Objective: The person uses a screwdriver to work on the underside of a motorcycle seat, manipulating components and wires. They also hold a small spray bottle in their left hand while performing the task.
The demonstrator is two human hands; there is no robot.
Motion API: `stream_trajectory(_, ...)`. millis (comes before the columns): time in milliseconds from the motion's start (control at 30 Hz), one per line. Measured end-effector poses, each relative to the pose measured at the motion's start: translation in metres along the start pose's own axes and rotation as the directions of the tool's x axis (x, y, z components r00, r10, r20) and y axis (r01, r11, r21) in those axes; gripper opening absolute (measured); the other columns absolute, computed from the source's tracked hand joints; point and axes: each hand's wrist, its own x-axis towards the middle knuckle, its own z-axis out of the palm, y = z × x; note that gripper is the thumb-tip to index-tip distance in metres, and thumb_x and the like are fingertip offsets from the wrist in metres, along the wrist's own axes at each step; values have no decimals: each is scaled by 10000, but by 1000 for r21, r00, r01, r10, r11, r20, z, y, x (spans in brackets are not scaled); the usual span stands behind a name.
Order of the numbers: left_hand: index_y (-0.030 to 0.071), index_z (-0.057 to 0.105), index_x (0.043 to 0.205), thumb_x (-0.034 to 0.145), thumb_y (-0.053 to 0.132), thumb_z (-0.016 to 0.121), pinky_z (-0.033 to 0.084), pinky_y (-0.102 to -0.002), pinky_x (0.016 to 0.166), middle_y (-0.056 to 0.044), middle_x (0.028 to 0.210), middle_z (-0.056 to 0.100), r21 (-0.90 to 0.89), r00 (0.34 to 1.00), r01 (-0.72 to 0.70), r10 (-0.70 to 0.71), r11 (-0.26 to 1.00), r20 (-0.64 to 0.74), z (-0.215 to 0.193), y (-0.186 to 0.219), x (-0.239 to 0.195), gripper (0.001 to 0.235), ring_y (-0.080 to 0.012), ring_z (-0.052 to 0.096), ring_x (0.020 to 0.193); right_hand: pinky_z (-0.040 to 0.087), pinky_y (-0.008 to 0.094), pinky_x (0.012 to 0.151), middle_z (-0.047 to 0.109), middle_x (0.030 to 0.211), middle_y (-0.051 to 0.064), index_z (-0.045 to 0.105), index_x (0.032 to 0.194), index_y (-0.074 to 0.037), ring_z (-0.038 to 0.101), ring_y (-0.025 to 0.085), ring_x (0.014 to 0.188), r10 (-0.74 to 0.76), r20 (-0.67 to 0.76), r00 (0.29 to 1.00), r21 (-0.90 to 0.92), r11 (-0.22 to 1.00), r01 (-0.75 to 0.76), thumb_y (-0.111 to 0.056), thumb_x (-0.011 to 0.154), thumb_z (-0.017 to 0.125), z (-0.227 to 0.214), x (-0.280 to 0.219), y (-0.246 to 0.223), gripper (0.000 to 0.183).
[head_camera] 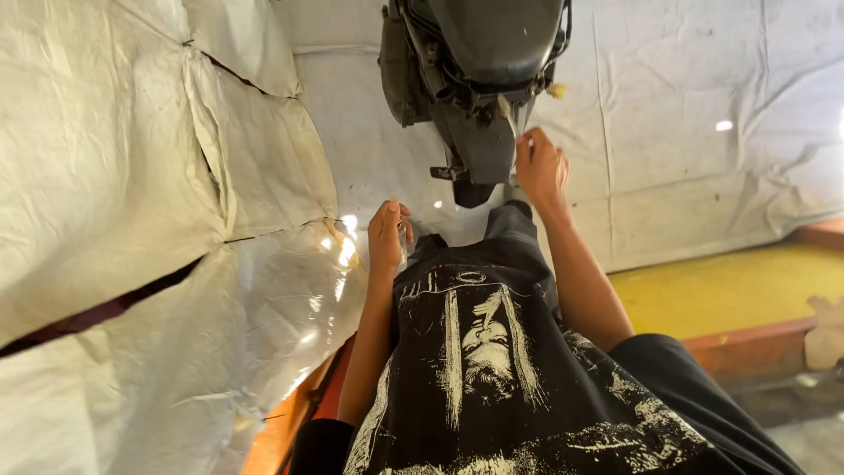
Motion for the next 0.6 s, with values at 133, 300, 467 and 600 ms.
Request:
stream_trajectory(133, 63, 625, 891, 1102, 429, 446, 420, -258, 514, -108, 505, 563, 42, 997, 0, -3, 999, 74, -25, 4, -1, 459, -172, 574, 445, 518, 559, 811, 630, 627, 44, 642, 1028, -180, 684, 392, 787, 75, -73, 994, 52, 996, -72, -331, 1050, 481, 13, -3, -4, 223)
stream_trajectory(300, 74, 616, 899, 1095, 453, 441, 443, -260, 526, -114, 513, 556, 10, 989, 60, -61, 998, 131, -31, 18, 6, 462, -166, 561, 450, 516, 440, 730, 614, 596, 25, 676, 1088, -154, 653, 291, 645, 122, -90, 988, 85, 990, -115, -295, 1094, 451, 36, -5, 23, 266)
stream_trajectory(467, 64, 630, 889, 1080, 449, 486, 435, -268, 519, -102, 498, 548, 65, 975, 66, -78, 996, 210, -14, 13, 28, 454, -176, 566, 439, 507, 556, 759, 604, 624, 99, 646, 1053, -185, 674, 422, 740, 158, -81, 984, 101, 984, -150, -393, 1050, 489, 36, -6, 13, 261)
stream_trajectory(600, 56, 644, 878, 1055, 516, 523, 472, -289, 565, -88, 515, 505, 89, 981, 41, -57, 995, 187, 1, 16, 55, 507, -191, 607, 459, 506, 554, 747, 596, 616, 144, 664, 1071, -207, 674, 437, 735, 186, -73, 980, 163, 971, -172, -354, 1031, 516, 34, -23, 16, 213)
